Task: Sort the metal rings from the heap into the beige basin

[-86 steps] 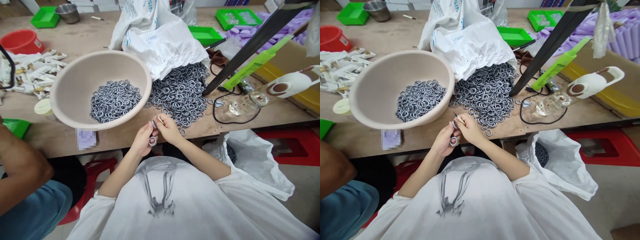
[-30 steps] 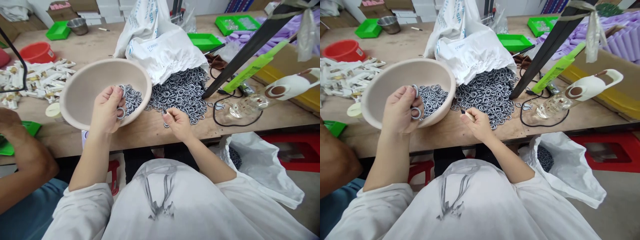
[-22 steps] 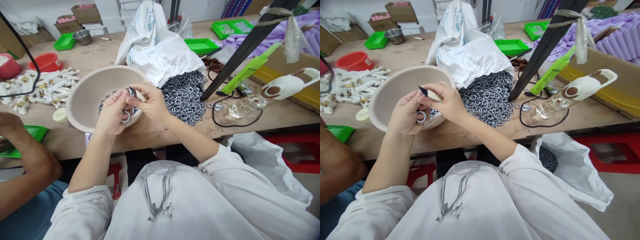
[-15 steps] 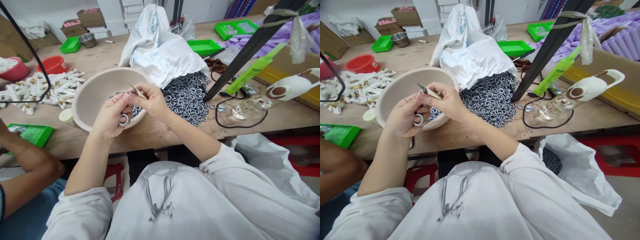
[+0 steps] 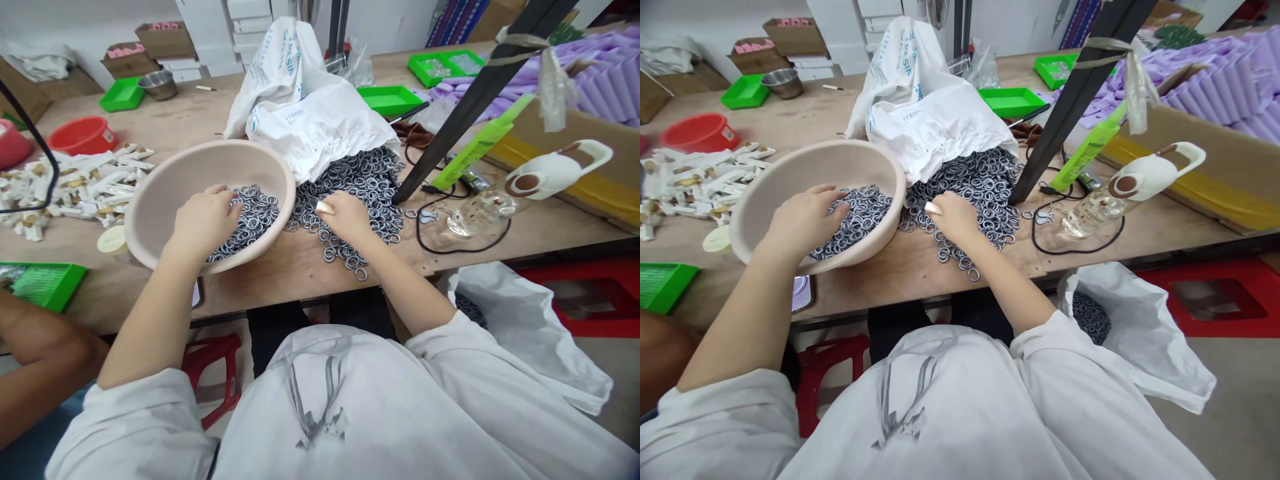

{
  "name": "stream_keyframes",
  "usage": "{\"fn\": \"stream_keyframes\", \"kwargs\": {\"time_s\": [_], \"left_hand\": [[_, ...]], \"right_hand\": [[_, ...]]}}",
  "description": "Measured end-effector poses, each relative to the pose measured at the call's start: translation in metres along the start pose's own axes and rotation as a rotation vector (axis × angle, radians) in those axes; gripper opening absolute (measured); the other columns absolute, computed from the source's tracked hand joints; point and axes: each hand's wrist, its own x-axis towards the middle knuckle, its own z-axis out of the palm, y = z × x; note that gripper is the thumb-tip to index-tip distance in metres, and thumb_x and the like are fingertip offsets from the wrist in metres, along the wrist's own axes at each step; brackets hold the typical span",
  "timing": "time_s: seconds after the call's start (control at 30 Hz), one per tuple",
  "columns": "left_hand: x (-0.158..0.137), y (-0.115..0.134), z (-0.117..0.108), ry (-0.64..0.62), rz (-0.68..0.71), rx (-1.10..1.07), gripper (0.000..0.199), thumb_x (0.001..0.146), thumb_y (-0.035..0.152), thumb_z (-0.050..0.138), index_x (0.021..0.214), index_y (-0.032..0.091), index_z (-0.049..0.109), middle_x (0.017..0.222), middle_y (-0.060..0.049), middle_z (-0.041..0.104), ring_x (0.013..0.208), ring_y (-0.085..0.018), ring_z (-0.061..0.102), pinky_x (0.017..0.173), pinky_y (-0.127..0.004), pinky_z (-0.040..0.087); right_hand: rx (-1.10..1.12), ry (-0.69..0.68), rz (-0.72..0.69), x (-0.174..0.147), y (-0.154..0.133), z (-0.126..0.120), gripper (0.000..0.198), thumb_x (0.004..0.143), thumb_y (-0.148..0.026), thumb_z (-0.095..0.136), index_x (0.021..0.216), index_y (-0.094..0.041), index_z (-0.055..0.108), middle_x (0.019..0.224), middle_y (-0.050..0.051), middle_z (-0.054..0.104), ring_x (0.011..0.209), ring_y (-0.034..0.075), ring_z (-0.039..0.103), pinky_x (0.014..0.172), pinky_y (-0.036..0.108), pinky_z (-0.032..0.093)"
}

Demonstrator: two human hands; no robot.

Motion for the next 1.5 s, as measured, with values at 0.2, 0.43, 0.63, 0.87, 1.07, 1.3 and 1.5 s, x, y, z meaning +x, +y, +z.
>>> {"fn": "stream_keyframes", "kwargs": {"time_s": [0.2,0.43,0.63,0.87,1.07,1.3,1.5], "left_hand": [[-0.045,0.050,0.004,0.291,0.108,-0.310,0.027,0.094,0.040,0.051,0.089,0.021,0.070,0.093,-0.010,0.070,0.094,-0.027,0.062,0.087,-0.038,0.045],[-0.088,0.075,0.087,-0.271,-0.191,-1.280,0.042,0.094,0.054,0.051,0.086,0.017,0.067,0.072,-0.006,0.067,0.056,-0.013,0.056,0.048,-0.023,0.040],[-0.059,0.091,0.133,-0.560,-0.681,-1.767,0.037,0.098,0.043,0.048,0.084,0.011,0.061,0.066,-0.004,0.062,0.041,-0.007,0.049,0.034,-0.017,0.030],[-0.056,0.093,0.121,-0.572,-0.816,-1.903,0.032,0.099,0.026,0.041,0.075,0.012,0.057,0.060,-0.001,0.058,0.038,-0.006,0.047,0.034,-0.015,0.031],[-0.069,0.096,0.111,-0.569,-0.704,-1.948,0.015,0.084,0.016,0.048,0.072,0.012,0.057,0.061,0.000,0.058,0.041,-0.006,0.047,0.037,-0.017,0.036],[-0.091,0.108,0.101,-0.472,-0.434,-1.816,0.036,0.077,0.047,0.072,0.074,0.018,0.052,0.057,0.004,0.054,0.040,-0.006,0.042,0.036,-0.018,0.031],[-0.100,0.116,0.097,-0.292,-0.391,-1.759,0.044,0.077,0.056,0.070,0.068,0.018,0.049,0.048,0.007,0.043,0.038,-0.004,0.031,0.036,-0.017,0.023]], "right_hand": [[-0.357,-0.251,-0.067,-0.007,-0.003,0.023,0.024,0.092,-0.020,0.054,0.102,-0.015,0.075,0.113,0.016,0.065,0.084,0.025,0.066,0.065,0.034,0.039],[0.163,-0.133,-0.089,-0.029,0.001,0.009,0.013,0.086,-0.028,0.069,0.089,-0.021,0.079,0.091,0.004,0.071,0.081,0.018,0.063,0.071,0.029,0.039],[0.114,-0.213,-0.103,-0.046,0.000,0.024,0.016,0.088,-0.024,0.064,0.085,-0.021,0.079,0.088,0.004,0.070,0.079,0.017,0.061,0.067,0.029,0.037],[0.554,-0.230,-0.031,-0.049,0.008,0.027,0.017,0.081,-0.023,0.070,0.095,-0.020,0.080,0.094,0.004,0.075,0.087,0.018,0.067,0.081,0.030,0.046],[0.935,-0.204,0.177,-0.066,0.002,0.026,0.026,0.072,-0.036,0.080,0.089,-0.016,0.076,0.082,0.002,0.073,0.077,0.016,0.065,0.076,0.029,0.049],[0.970,-0.219,0.107,-0.077,-0.020,0.007,0.035,0.075,-0.052,0.078,0.086,-0.019,0.076,0.078,0.003,0.071,0.074,0.017,0.065,0.073,0.031,0.051],[0.859,-0.112,-0.068,-0.078,-0.028,-0.003,0.035,0.079,-0.055,0.075,0.084,-0.020,0.076,0.081,0.003,0.070,0.078,0.017,0.063,0.075,0.031,0.049]]}}
